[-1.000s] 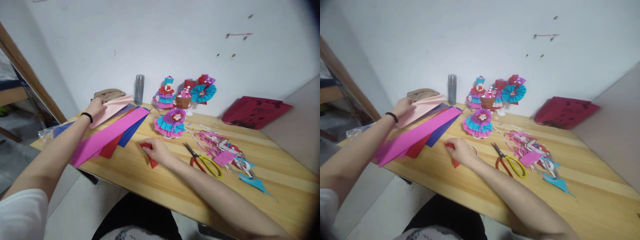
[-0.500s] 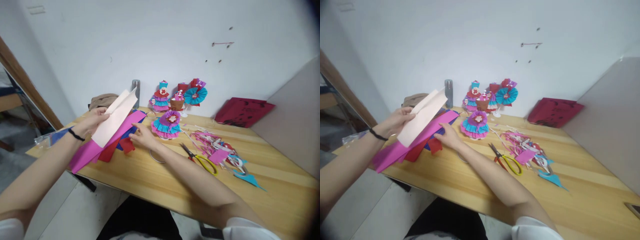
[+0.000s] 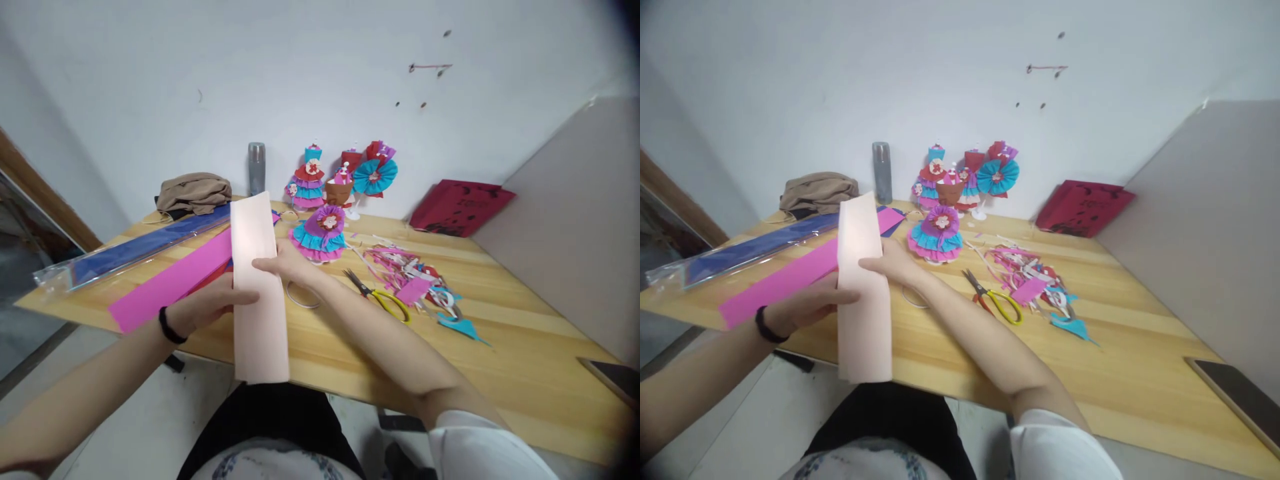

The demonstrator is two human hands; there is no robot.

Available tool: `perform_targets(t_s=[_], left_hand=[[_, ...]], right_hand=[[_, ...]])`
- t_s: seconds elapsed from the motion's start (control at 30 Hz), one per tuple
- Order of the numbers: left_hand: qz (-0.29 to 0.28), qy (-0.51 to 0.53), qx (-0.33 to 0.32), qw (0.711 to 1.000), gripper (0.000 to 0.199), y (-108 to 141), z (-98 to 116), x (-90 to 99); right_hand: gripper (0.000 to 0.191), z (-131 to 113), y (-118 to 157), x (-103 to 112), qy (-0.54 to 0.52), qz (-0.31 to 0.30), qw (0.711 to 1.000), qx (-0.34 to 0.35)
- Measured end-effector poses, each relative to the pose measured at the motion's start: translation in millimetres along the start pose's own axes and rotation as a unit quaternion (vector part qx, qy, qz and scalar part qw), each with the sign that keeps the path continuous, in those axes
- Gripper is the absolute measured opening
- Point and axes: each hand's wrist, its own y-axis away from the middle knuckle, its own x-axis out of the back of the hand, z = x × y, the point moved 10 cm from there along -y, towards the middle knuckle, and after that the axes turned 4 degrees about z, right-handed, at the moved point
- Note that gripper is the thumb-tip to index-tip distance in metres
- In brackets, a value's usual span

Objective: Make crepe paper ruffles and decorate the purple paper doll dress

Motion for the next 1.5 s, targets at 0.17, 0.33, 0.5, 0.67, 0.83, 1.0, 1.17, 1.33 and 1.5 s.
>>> perform_targets(t_s=[0.17,0.33,0.5,0.67,0.83,1.0,1.17,1.33,1.5], left_hand=[[-0.013,0.063,-0.015,0.998,0.043,-23,-18,-27.3],[0.086,0.137,-0.065,0.985,0.045,-31,-3,-7.5],[0.155,0.192,-0.085,0.965,0.035,-50,7,25.5],[0.167,0.246,-0.120,0.947,0.037,-73,10,25.4],[0.141,0.238,-0.105,0.955,0.044,-79,12,12.3],[0.130,0.209,-0.113,0.963,0.049,-83,12,17.6],[0.148,0.172,-0.112,0.967,0.038,-84,5,37.1],[0.188,0.150,-0.140,0.960,0.041,-77,18,72.1],[0.197,0.168,-0.152,0.954,0.048,-75,27,87.9]], right_hand=[[0.040,-34,19,10,0.151,-0.039,0.985,0.078],[0.039,-48,78,92,0.410,0.083,0.907,0.049],[0.033,-2,153,176,0.629,0.147,0.739,-0.190],[0.030,40,171,180,0.662,0.115,0.698,-0.246],[0.036,45,166,175,0.664,0.124,0.704,-0.219],[0.034,46,171,179,0.686,0.127,0.676,-0.239],[0.029,49,168,171,0.702,0.116,0.667,-0.222],[0.026,41,168,179,0.619,0.200,0.748,-0.131],[0.046,42,172,192,0.341,0.253,0.904,-0.055]])
